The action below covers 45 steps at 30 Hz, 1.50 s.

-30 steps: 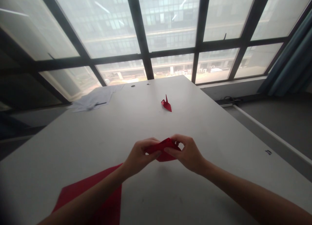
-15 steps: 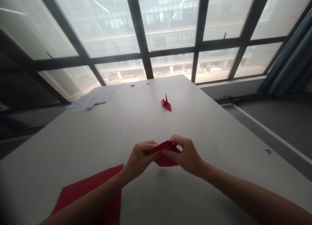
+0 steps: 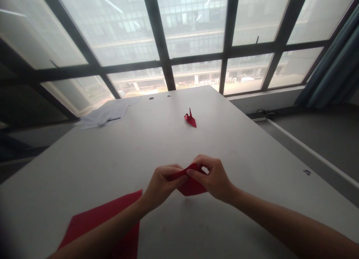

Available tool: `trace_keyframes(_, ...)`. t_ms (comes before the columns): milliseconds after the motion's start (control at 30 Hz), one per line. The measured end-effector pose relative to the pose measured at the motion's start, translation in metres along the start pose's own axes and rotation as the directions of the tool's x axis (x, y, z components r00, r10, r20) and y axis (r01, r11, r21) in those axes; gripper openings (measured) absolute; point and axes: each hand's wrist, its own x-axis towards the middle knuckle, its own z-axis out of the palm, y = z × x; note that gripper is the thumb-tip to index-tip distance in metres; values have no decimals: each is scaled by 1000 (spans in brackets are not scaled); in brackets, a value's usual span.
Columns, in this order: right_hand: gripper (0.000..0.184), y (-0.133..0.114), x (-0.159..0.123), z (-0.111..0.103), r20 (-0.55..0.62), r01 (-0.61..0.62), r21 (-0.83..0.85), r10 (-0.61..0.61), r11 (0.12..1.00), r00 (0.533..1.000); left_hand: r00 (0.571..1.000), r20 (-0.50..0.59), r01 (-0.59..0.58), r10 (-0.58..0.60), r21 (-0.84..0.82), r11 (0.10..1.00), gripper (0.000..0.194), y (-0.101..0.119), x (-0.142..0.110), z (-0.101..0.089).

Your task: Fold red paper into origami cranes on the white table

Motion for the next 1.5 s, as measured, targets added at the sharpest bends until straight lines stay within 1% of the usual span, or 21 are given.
trace_keyframes(433, 14, 1, 0, -1, 21, 13, 88, -15, 996, 1000, 1000, 20, -6, 6, -28, 1000, 18, -3, -1, 1)
trace_keyframes(733, 17, -1, 0, 1, 6, 18, 81, -19, 997, 1000, 999, 32, 13, -11, -33, 999, 19, -5, -3, 1)
trace_keyframes(967, 9, -3, -1, -3, 51, 47, 38, -49, 998, 998, 998, 54, 50, -45, -104, 993, 20, -5, -2, 0)
trace_keyframes(1267, 13, -1, -1, -1, 18, 38, 53, -39, 998, 999, 997, 61, 52, -44, -125, 991, 18, -6, -2, 1)
trace_keyframes(1500, 14, -2, -1, -1, 14, 25, 69, -26, 997, 1000, 996, 67, 62, -54, -119, 991, 19, -7, -2, 1)
